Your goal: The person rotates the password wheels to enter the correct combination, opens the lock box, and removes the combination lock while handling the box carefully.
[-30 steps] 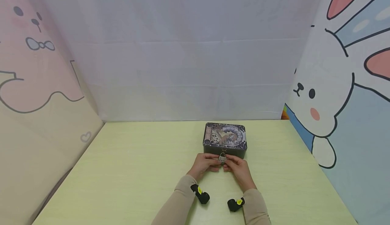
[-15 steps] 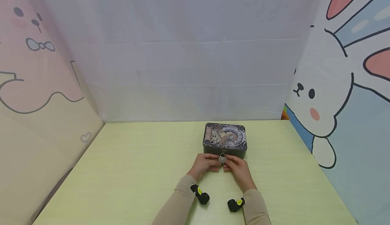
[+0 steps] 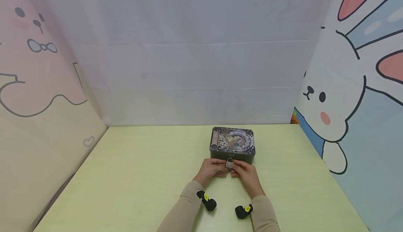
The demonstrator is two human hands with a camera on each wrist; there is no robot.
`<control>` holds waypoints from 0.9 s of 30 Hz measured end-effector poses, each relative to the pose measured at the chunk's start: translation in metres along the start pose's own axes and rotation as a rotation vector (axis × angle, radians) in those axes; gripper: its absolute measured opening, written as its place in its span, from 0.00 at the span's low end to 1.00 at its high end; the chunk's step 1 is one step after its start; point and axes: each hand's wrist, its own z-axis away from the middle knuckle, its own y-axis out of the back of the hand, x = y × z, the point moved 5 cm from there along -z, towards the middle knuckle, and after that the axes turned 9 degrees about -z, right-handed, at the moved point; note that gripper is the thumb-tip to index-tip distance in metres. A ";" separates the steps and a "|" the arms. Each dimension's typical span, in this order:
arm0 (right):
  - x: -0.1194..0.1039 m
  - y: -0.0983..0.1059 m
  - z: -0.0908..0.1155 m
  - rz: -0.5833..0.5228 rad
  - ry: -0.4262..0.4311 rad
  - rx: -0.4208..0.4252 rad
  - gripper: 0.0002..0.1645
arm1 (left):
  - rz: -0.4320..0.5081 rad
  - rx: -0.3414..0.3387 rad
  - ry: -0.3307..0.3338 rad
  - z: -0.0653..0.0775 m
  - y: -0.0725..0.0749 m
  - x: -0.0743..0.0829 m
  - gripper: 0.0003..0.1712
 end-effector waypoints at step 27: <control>0.002 0.001 -0.002 -0.019 0.034 -0.031 0.19 | 0.003 0.000 0.000 0.001 0.001 0.001 0.14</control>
